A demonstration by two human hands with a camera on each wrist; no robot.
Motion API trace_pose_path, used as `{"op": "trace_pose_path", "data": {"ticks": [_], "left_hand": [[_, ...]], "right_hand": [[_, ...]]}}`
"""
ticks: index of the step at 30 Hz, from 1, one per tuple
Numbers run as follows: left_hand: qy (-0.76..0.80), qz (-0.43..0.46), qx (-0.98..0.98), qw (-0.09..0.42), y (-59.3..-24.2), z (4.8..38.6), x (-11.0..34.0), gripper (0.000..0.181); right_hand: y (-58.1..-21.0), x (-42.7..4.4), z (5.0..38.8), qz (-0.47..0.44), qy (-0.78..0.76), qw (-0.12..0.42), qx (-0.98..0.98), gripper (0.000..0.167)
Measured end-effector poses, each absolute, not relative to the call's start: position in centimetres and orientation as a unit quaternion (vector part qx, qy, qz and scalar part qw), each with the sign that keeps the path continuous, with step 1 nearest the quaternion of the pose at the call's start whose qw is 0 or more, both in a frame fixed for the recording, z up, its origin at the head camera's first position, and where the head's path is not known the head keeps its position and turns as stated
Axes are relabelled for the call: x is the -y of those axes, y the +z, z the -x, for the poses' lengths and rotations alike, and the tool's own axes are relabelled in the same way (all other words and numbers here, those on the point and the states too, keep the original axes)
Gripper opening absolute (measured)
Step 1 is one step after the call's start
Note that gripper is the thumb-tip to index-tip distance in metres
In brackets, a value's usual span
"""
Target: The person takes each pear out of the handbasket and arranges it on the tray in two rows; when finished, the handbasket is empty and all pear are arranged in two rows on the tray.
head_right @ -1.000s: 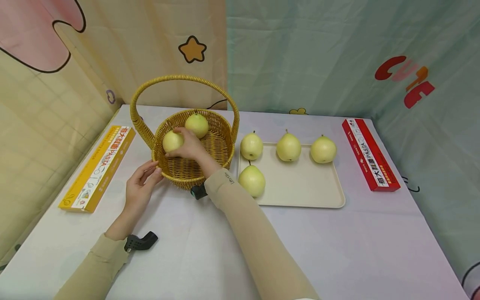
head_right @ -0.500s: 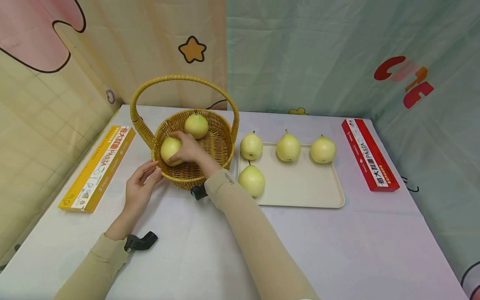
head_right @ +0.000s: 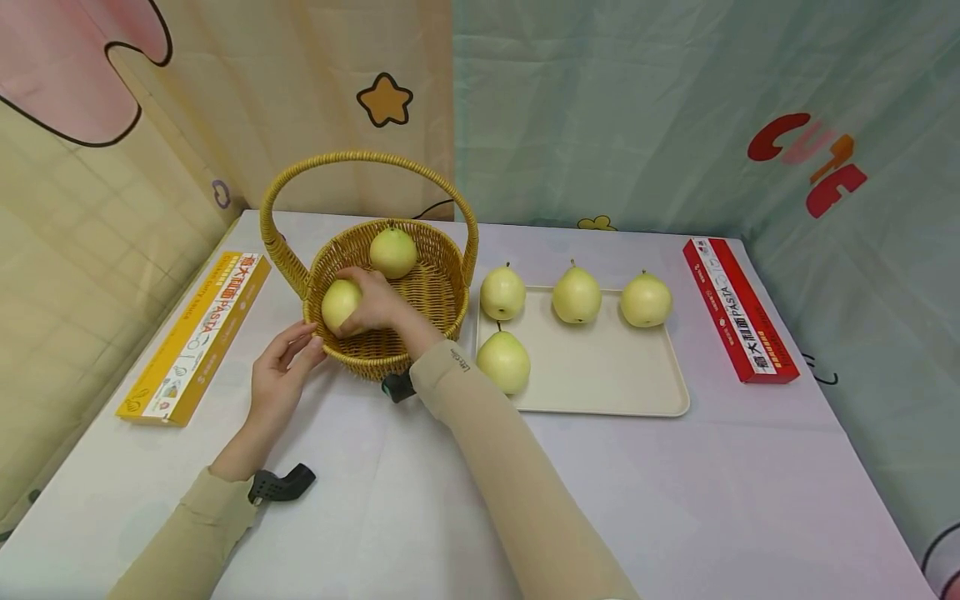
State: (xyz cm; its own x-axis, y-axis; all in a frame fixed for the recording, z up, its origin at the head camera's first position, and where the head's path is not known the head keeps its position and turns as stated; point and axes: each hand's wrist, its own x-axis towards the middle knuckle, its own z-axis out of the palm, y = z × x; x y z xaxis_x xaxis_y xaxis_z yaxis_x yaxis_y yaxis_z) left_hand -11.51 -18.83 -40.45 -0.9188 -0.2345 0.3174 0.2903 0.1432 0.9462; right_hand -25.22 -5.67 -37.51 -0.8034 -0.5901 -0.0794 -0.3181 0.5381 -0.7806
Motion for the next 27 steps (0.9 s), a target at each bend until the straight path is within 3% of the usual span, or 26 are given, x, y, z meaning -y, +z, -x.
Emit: {"op": "trace_pose_path", "data": {"ticks": [15,27], "left_hand": [[-0.654,0.019,0.730,0.199,-40.6,11.5,18.9,0.030],[-0.654,0.015,0.730,0.198,-40.5,11.5,18.8,0.030]], "right_hand": [[-37.0,5.7,24.4,0.241,-0.397,0.147,-0.873,0.088],[-33.9,3.9,22.5,0.279,-0.410,0.088,-0.864,0.091]]}}
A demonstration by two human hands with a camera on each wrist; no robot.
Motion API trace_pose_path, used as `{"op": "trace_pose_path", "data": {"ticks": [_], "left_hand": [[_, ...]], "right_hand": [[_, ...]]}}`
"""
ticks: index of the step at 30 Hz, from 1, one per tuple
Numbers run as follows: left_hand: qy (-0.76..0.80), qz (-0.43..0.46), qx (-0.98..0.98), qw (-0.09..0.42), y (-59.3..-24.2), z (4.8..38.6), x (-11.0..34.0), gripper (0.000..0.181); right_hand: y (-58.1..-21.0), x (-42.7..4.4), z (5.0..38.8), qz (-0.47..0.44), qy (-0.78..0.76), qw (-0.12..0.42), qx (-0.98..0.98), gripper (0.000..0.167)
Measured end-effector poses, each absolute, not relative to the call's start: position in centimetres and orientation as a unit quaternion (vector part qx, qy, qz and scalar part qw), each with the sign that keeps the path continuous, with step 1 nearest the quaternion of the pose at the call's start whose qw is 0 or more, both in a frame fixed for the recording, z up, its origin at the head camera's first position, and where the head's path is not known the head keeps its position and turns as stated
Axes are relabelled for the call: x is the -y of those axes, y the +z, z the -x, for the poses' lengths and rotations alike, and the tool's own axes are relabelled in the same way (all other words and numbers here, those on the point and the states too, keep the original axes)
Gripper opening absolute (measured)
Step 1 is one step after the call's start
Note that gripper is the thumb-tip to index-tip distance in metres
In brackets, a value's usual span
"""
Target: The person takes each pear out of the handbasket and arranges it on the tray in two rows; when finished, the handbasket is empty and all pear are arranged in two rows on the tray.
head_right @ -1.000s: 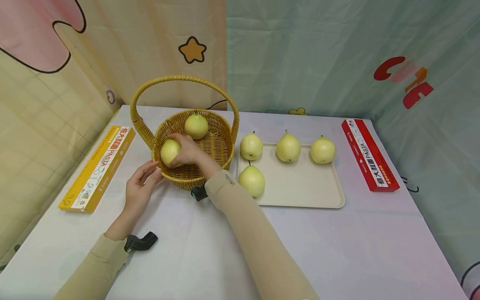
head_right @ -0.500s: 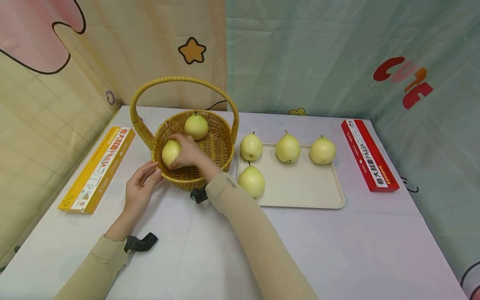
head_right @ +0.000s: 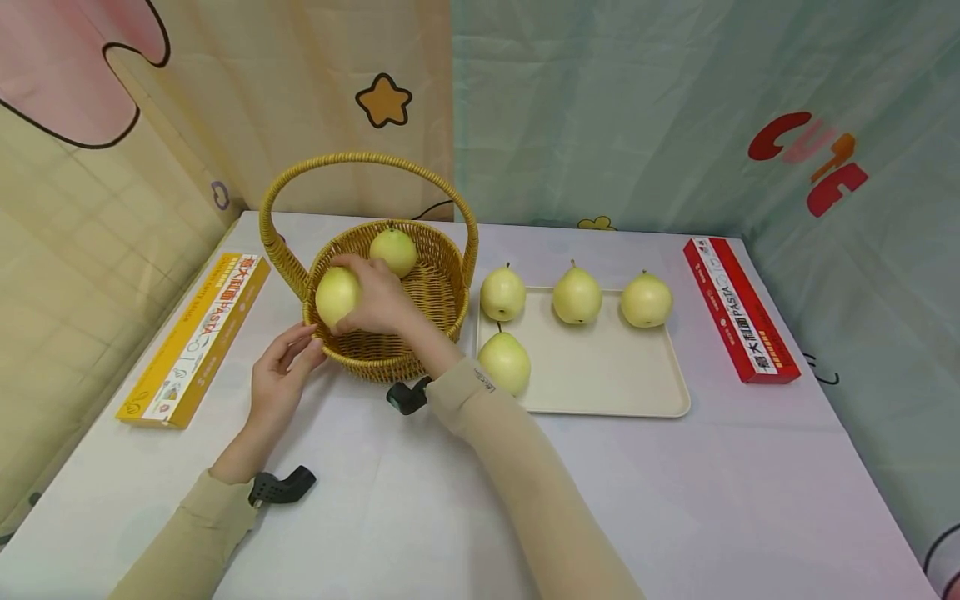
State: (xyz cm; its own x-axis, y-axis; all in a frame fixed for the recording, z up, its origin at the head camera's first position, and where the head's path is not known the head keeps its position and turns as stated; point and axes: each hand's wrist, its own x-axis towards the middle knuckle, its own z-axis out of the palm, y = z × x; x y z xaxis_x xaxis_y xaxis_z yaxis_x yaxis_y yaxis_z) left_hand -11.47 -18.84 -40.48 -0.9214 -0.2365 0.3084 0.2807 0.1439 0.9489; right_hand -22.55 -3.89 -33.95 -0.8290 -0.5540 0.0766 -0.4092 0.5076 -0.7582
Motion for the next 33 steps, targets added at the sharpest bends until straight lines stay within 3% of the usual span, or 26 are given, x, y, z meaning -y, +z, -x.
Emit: {"op": "trace_pose_path", "data": {"ticks": [16,26,33], "left_hand": [[-0.653,0.028,0.730,0.199,-40.3,11.5,18.9,0.031],[-0.653,0.020,0.731,0.196,-40.5,11.3,18.9,0.030],[-0.643,0.023,0.740,0.196,-40.4,11.4,18.9,0.031]], "right_hand": [[-26.7,-8.3,17.2,0.369,-0.560,0.028,-0.742,0.089],[-27.3,-17.3,16.5,0.341,-0.602,-0.023,-0.722,0.093],[-28.9,-21.4,16.4,0.320,-0.629,-0.006,-0.708,0.090]]}}
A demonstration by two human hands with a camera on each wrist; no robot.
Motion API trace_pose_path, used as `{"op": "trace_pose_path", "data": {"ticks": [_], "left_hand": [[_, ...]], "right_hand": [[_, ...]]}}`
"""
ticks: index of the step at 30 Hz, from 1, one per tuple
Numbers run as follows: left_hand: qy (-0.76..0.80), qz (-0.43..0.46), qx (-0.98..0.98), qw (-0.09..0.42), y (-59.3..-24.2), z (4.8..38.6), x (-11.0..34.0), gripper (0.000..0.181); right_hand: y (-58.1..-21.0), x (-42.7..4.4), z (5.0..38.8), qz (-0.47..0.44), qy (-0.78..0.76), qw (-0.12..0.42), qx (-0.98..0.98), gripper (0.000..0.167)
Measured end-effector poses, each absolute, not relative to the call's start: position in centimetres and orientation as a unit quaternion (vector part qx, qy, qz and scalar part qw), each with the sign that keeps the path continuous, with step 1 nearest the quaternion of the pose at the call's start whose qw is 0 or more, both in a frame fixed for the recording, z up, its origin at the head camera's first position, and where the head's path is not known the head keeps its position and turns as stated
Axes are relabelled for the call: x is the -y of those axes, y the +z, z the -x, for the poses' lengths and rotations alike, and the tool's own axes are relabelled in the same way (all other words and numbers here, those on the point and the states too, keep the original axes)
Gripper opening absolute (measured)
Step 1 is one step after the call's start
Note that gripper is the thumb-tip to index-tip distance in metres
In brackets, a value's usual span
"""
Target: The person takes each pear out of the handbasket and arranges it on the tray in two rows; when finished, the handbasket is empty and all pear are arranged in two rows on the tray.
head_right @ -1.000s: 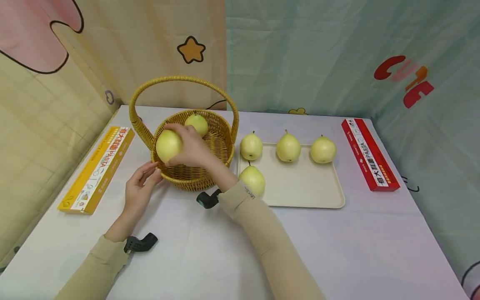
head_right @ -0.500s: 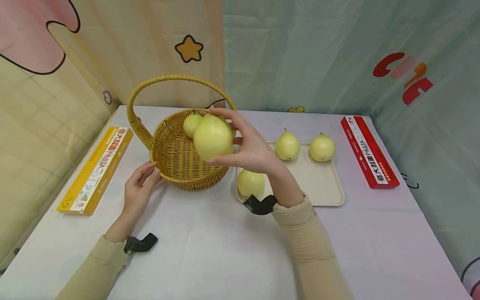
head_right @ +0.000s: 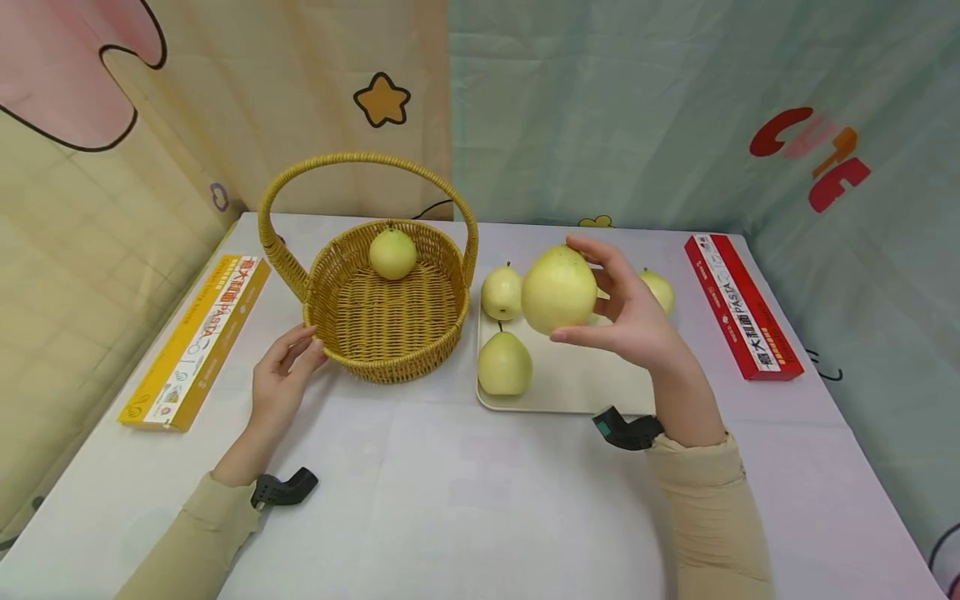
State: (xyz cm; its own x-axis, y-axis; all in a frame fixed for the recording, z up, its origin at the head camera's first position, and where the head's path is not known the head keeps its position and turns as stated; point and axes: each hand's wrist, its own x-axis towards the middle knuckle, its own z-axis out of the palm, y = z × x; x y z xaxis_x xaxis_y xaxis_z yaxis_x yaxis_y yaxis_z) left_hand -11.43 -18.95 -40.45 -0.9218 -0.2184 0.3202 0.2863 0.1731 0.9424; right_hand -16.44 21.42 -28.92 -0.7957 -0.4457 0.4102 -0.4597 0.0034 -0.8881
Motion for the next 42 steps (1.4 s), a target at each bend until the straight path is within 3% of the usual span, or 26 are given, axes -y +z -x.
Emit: {"op": "trace_pose_path", "data": {"ticks": [10,19,42], "left_hand": [[-0.643,0.019,0.740,0.193,-40.4,11.4,18.9,0.031],[-0.644,0.021,0.740,0.193,-40.5,11.3,18.9,0.031],[-0.643,0.025,0.740,0.197,-40.5,11.4,19.0,0.031]], "right_hand": [[-33.0,-24.7,16.3,-0.274,0.525,-0.050,0.804,0.087],[-35.7,-26.4,16.5,-0.239,0.518,-0.078,0.818,0.085],[-38.3,-28.0,17.4,-0.197,0.517,-0.119,0.825,0.085]]}}
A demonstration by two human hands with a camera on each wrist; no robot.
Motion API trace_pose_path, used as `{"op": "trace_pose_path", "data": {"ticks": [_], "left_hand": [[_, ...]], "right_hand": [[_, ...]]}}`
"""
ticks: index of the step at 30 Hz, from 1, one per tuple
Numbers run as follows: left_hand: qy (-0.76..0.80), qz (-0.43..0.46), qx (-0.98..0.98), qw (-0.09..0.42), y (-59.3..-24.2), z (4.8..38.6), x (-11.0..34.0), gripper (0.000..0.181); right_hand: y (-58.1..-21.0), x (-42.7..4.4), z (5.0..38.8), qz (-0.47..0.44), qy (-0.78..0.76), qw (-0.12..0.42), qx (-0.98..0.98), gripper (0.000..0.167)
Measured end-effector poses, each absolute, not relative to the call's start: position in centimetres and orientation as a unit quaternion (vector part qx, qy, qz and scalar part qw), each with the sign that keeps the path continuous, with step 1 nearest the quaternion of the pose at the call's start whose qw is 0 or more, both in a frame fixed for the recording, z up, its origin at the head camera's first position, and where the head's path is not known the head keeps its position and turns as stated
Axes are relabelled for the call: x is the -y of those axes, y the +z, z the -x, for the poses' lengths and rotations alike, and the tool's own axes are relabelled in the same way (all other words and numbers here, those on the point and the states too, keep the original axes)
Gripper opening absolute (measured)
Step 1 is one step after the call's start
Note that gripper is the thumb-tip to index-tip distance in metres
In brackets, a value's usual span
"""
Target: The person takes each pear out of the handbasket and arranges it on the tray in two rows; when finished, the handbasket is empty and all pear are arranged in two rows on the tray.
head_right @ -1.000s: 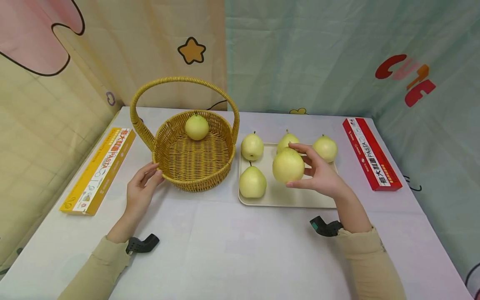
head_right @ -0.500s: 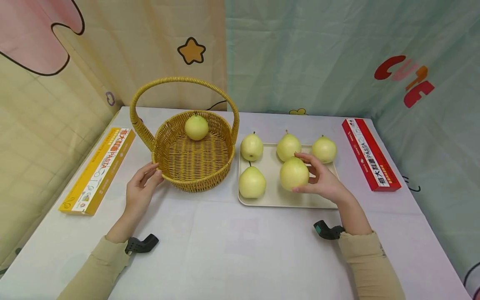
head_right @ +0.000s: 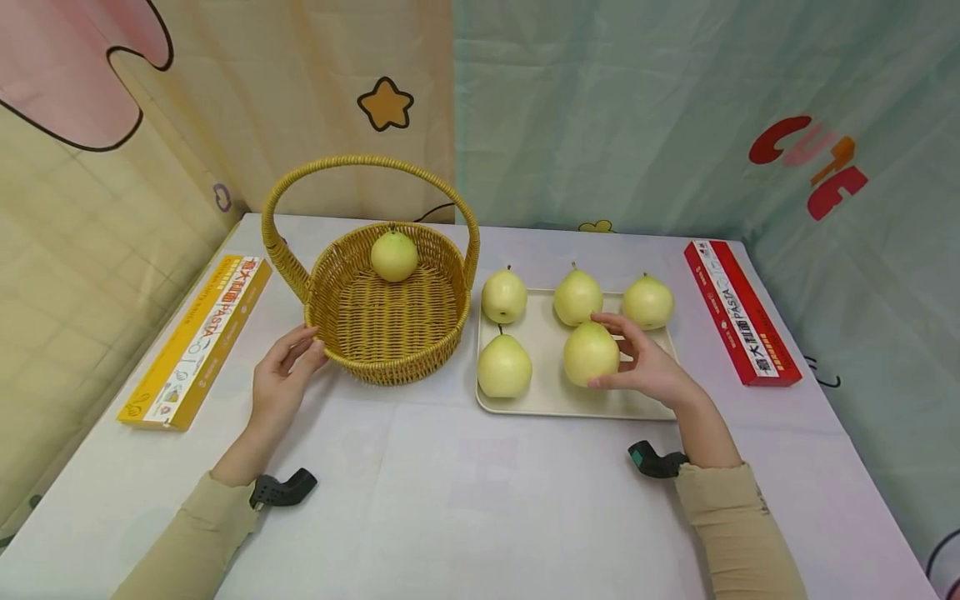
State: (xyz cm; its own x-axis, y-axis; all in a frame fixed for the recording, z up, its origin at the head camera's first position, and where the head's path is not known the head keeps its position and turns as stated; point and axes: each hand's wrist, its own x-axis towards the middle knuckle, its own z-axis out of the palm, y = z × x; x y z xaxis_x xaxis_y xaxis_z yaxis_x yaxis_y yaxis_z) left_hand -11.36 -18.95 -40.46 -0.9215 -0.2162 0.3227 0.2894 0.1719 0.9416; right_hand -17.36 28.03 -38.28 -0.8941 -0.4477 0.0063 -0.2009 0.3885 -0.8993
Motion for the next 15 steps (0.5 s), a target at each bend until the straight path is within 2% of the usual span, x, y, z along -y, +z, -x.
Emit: {"op": "trace_pose_path", "data": {"ticks": [15], "left_hand": [[-0.645,0.019,0.740,0.191,-40.4,11.3,18.9,0.032]], "right_hand": [[-39.6,-28.7,17.8,0.202,-0.485,0.151,-0.837,0.084]]}}
